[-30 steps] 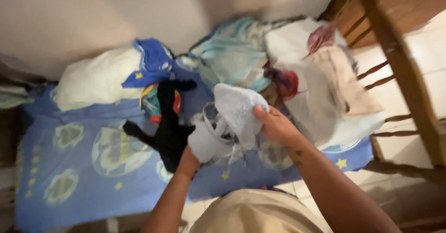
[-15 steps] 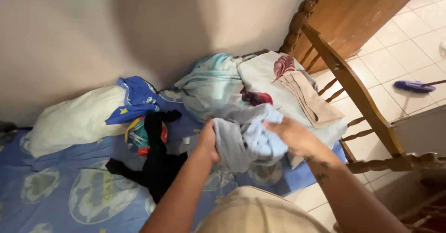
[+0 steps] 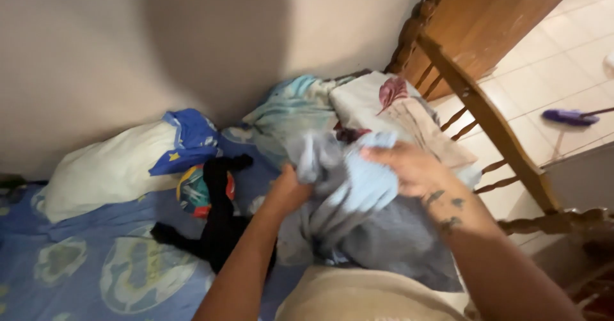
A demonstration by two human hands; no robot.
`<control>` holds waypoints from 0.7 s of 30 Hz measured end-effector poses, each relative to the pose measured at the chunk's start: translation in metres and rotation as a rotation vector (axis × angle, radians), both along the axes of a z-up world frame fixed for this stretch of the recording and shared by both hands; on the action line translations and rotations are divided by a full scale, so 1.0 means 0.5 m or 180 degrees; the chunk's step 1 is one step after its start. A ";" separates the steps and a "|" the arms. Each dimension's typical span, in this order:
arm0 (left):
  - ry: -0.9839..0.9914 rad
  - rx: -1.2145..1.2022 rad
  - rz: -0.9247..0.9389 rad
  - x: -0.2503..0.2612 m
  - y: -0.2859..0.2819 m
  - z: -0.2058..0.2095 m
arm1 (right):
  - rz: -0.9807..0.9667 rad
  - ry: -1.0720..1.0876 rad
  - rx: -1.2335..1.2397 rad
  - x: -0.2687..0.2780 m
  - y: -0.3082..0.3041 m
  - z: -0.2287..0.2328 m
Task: Folding a towel and a large patterned blanket on a bed after taking them from a wardrobe.
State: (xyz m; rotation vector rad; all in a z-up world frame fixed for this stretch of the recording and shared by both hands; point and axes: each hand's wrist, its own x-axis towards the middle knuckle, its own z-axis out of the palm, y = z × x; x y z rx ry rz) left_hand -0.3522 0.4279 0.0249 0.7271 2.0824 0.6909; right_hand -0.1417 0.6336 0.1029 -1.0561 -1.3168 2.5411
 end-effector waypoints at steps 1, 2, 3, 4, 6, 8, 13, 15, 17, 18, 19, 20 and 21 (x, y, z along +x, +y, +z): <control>0.0181 0.0061 0.0180 -0.014 -0.019 -0.015 | -0.0170 -0.0212 0.0406 0.018 0.057 -0.032; 0.0350 0.0156 0.0353 -0.024 -0.028 -0.030 | -0.0344 -0.0437 0.0847 0.042 0.122 -0.057; 0.0326 0.0152 0.0348 -0.053 -0.046 0.000 | -0.0347 -0.0462 0.0846 0.071 0.171 -0.048; 0.0572 0.0165 0.0594 -0.095 -0.057 0.036 | -0.0385 0.0241 0.0690 0.086 0.228 -0.032; 0.0820 0.0161 0.0864 -0.151 -0.079 0.105 | -0.0380 0.0944 0.0505 0.073 0.235 0.072; 0.0176 0.1768 0.1046 -0.181 -0.096 0.171 | -0.0667 0.3021 0.0123 0.046 0.122 0.250; 0.0884 0.1812 0.0956 -0.152 -0.075 0.278 | 0.0155 0.0957 0.1538 0.018 0.250 0.062; -0.0158 0.1517 0.1781 -0.140 -0.067 0.318 | -0.0208 0.0905 0.1457 -0.009 0.222 0.136; 0.0848 0.0349 0.0772 -0.144 -0.083 0.335 | -0.1318 0.0641 0.1104 -0.016 0.211 0.206; 0.0853 0.0348 0.0788 -0.150 -0.085 0.317 | -0.1301 0.0648 0.1103 -0.002 0.234 0.230; 0.1590 0.0699 0.0521 -0.155 -0.087 0.299 | -0.1580 0.0718 0.1153 0.013 0.258 0.254; 0.2322 0.1043 0.0231 -0.160 -0.089 0.282 | -0.1863 0.0793 0.1199 0.028 0.282 0.277; 0.2329 0.1038 0.0241 -0.192 -0.092 0.267 | -0.1852 0.0800 0.1194 0.072 0.331 0.295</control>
